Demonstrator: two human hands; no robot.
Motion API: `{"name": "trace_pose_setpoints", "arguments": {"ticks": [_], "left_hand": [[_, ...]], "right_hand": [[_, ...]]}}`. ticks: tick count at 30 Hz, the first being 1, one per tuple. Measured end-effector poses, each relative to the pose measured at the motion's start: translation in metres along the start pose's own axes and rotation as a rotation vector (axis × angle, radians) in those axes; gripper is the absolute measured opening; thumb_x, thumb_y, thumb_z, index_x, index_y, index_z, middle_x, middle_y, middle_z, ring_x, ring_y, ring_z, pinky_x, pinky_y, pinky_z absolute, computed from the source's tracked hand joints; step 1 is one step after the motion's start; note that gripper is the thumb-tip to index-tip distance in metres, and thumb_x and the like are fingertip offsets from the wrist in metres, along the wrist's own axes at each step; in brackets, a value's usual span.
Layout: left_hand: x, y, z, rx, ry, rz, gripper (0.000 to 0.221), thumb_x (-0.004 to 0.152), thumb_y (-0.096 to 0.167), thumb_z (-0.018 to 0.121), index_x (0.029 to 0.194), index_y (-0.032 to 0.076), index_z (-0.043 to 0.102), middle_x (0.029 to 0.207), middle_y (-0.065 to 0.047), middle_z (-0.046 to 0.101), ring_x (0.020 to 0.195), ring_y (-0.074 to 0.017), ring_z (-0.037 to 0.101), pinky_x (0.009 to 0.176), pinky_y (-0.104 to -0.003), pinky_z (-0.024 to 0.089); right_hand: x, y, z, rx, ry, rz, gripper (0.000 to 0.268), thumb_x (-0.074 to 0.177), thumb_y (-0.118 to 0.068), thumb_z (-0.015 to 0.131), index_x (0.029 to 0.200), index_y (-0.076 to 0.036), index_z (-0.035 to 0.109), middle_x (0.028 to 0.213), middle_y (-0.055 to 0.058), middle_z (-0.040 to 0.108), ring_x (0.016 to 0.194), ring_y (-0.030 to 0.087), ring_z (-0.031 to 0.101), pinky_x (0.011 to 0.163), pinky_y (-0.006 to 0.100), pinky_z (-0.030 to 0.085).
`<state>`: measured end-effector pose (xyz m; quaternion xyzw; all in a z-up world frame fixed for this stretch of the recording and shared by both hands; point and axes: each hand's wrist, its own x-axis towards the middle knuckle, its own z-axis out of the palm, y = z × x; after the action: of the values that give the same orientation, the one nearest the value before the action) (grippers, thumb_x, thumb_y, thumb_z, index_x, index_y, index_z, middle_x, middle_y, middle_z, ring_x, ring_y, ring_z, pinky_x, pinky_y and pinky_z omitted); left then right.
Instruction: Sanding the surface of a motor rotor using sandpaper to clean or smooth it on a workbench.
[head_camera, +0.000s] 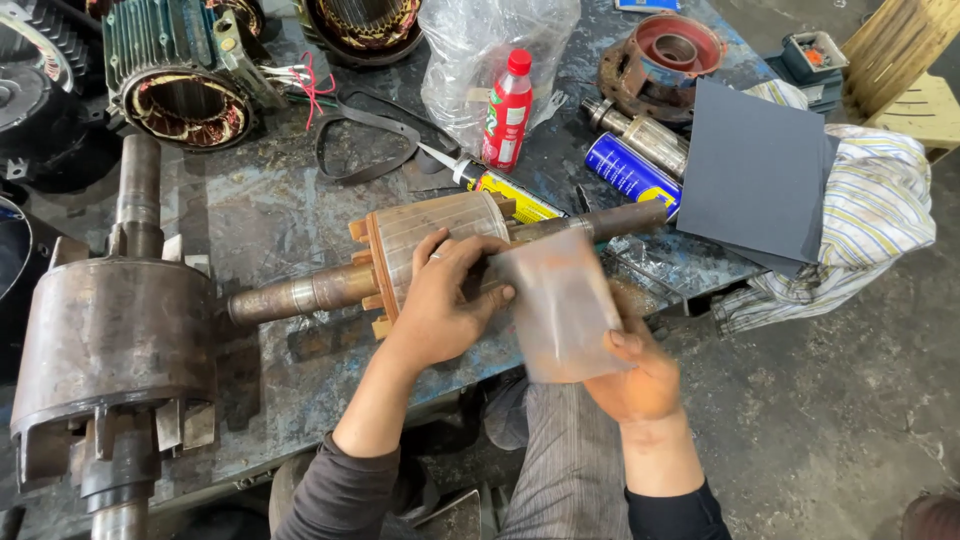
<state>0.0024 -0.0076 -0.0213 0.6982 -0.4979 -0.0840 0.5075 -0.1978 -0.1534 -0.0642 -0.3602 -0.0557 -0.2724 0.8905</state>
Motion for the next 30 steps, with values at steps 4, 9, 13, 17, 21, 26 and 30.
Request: {"name": "trace_pose_setpoints", "arguments": {"ticks": [4, 9, 13, 17, 21, 26, 30], "left_hand": [[-0.004, 0.001, 0.011, 0.108, 0.049, 0.023, 0.046, 0.084, 0.023, 0.087, 0.126, 0.018, 0.068, 0.104, -0.004, 0.074, 0.109, -0.0266, 0.068, 0.126, -0.057, 0.018], [-0.006, 0.017, 0.009, 0.176, 0.007, 0.075, 0.051, 0.080, 0.019, 0.086, 0.128, 0.021, 0.069, 0.115, -0.001, 0.072, 0.116, -0.0257, 0.064, 0.127, -0.059, 0.014], [0.022, 0.000, -0.020, 0.291, 0.110, 0.163, 0.037, 0.084, 0.017, 0.082, 0.120, 0.014, 0.075, 0.117, -0.013, 0.070, 0.114, -0.0378, 0.064, 0.109, -0.053, 0.043], [0.056, -0.024, -0.026, 0.461, 0.071, -0.076, 0.048, 0.097, 0.043, 0.069, 0.141, 0.024, 0.066, 0.132, -0.008, 0.067, 0.129, -0.0360, 0.059, 0.107, -0.053, 0.047], [0.068, 0.001, -0.028, 0.564, -0.171, -0.291, 0.057, 0.103, 0.063, 0.047, 0.143, 0.027, 0.067, 0.138, -0.008, 0.071, 0.133, -0.0362, 0.062, 0.113, -0.055, 0.043], [0.087, 0.002, -0.031, 0.621, -0.229, -0.349, 0.059, 0.087, 0.068, 0.068, 0.133, 0.031, 0.073, 0.131, -0.002, 0.068, 0.129, -0.0313, 0.059, 0.109, -0.051, 0.042], [0.101, -0.002, -0.028, 0.612, -0.257, -0.403, 0.061, 0.082, 0.074, 0.071, 0.128, 0.034, 0.076, 0.130, 0.000, 0.063, 0.130, -0.0305, 0.055, 0.107, -0.050, 0.041]], "right_hand": [[0.003, 0.006, 0.069, 0.160, 0.036, 0.129, 0.057, 0.098, -0.030, 0.053, 0.148, -0.003, 0.056, 0.135, 0.017, 0.073, 0.121, 0.037, 0.070, 0.113, 0.056, 0.045], [-0.010, 0.025, 0.006, -0.148, -0.038, 0.233, 0.099, 0.077, -0.033, 0.079, 0.155, 0.001, 0.029, 0.111, 0.032, 0.070, 0.106, 0.038, 0.066, 0.093, 0.054, 0.047], [0.027, -0.010, 0.037, -0.651, 0.117, 0.080, 0.081, 0.080, -0.045, 0.076, 0.151, -0.015, 0.054, 0.105, 0.014, 0.067, 0.097, 0.025, 0.061, 0.092, 0.041, 0.046], [0.060, 0.001, 0.023, -1.591, 0.294, -0.162, 0.064, 0.092, -0.053, 0.081, 0.148, -0.027, 0.065, 0.112, 0.012, 0.052, 0.103, 0.033, 0.064, 0.093, 0.040, 0.050], [0.084, 0.018, 0.030, -1.877, 0.334, -0.235, 0.066, 0.086, -0.063, 0.084, 0.140, -0.029, 0.069, 0.109, 0.012, 0.050, 0.100, 0.043, 0.067, 0.087, 0.049, 0.049], [0.092, 0.016, 0.044, -1.987, 0.370, -0.129, 0.062, 0.090, -0.060, 0.082, 0.141, -0.029, 0.065, 0.109, 0.015, 0.048, 0.106, 0.052, 0.058, 0.089, 0.060, 0.044], [0.096, 0.012, 0.042, -1.924, 0.376, -0.096, 0.060, 0.092, -0.055, 0.083, 0.141, -0.026, 0.064, 0.123, 0.018, 0.048, 0.118, 0.053, 0.053, 0.096, 0.062, 0.039]]}}
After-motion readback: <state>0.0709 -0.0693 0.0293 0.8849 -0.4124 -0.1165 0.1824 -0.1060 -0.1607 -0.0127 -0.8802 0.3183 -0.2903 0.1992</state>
